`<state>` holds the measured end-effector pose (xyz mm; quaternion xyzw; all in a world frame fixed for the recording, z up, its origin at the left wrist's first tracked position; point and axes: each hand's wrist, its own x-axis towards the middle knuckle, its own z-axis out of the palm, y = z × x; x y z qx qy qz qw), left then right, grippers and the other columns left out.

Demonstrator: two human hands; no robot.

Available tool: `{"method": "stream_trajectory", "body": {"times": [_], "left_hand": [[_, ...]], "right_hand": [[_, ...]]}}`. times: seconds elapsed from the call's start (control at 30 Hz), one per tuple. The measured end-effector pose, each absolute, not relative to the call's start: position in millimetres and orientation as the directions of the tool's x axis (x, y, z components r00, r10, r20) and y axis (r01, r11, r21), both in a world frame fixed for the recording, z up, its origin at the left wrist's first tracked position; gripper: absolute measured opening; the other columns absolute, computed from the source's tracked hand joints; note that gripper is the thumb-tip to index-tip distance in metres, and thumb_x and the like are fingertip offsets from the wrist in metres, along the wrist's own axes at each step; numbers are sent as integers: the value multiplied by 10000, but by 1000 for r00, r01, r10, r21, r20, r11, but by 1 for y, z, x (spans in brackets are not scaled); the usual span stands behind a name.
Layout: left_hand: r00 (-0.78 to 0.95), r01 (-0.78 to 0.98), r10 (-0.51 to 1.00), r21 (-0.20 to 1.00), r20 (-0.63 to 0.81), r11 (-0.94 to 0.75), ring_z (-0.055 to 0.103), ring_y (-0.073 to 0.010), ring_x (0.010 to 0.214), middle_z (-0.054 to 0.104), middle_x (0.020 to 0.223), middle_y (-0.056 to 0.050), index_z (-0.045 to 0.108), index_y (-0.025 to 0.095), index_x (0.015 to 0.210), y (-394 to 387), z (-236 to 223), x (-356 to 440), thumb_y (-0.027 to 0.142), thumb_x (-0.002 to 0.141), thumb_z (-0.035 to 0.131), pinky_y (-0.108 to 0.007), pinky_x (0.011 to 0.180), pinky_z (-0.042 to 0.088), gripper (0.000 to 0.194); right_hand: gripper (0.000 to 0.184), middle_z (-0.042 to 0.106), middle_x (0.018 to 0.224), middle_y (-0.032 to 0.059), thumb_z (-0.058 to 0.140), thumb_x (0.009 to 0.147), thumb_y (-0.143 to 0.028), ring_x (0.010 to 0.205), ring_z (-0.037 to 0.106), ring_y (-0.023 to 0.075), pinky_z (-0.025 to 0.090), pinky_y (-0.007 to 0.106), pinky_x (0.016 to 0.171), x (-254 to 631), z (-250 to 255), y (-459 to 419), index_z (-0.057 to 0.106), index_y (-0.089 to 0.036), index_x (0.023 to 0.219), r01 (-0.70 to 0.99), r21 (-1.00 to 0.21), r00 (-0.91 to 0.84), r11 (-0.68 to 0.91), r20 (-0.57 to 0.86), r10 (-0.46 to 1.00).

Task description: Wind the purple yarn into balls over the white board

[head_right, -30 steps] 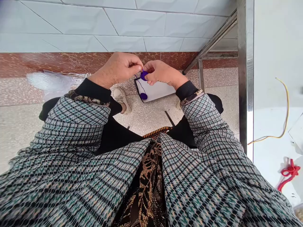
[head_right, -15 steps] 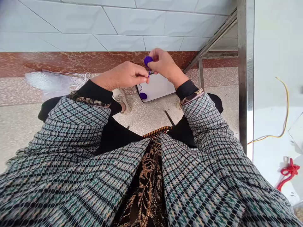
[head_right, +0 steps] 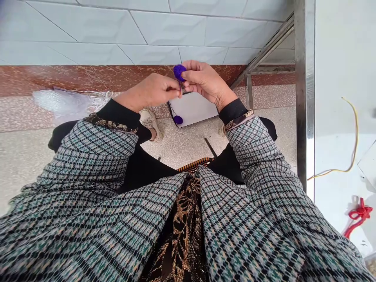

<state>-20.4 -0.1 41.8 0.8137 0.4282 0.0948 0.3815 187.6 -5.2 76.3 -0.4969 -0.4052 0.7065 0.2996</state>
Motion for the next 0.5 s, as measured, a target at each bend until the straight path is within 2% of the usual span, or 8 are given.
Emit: {"method": "stream_trajectory", "body": {"times": [0.07, 0.13, 0.2, 0.27, 0.37, 0.5], "left_hand": [[694, 572, 699, 721, -171, -391, 632, -206, 818, 761, 839, -37, 815, 217, 912, -3, 40, -17, 336, 978, 585, -366, 796, 448, 267], [723, 546, 671, 732, -165, -407, 633, -201, 839, 770, 859, -33, 793, 232, 892, -5, 45, -16, 348, 975, 577, -366, 814, 456, 258], [699, 556, 698, 731, -154, -395, 611, -190, 879, 785, 933, -34, 755, 243, 898, -6, 54, -17, 353, 988, 550, -367, 861, 462, 249], [630, 590, 766, 722, -131, -362, 575, -182, 903, 783, 996, -45, 699, 245, 880, -5, 61, -20, 328, 992, 529, -368, 904, 459, 221], [518, 648, 847, 700, -118, -299, 521, -172, 883, 763, 1021, -58, 662, 233, 871, -2, 63, -22, 295, 1004, 528, -372, 907, 449, 198], [523, 633, 843, 720, -128, -283, 557, -188, 884, 780, 972, -30, 725, 250, 931, 0, 47, -19, 386, 1048, 545, -378, 889, 461, 254]], "right_hand": [[276, 590, 770, -44, 655, 979, 8, 670, 540, 104, 525, 212, 718, 185, 74, -4, 609, -241, 868, 72, -896, -246, -438, -442, 863], [350, 579, 752, -42, 710, 878, 65, 655, 523, 117, 458, 235, 644, 184, 69, -3, 585, -251, 794, 264, -899, -185, -350, -403, 896], [401, 595, 736, -32, 750, 798, 110, 646, 521, 139, 401, 267, 597, 184, 64, -3, 590, -255, 751, 442, -855, -223, -273, -399, 890], [393, 630, 752, -17, 777, 791, 107, 646, 535, 155, 403, 281, 590, 186, 62, -4, 625, -253, 758, 477, -840, -334, -258, -445, 831], [339, 645, 801, -12, 816, 856, 41, 662, 536, 151, 485, 271, 648, 189, 64, -7, 654, -255, 820, 301, -889, -456, -346, -453, 766], [261, 554, 783, -51, 712, 1034, -24, 681, 491, 113, 517, 219, 756, 191, 70, -5, 607, -235, 921, -64, -898, -425, -436, -371, 826]]}}
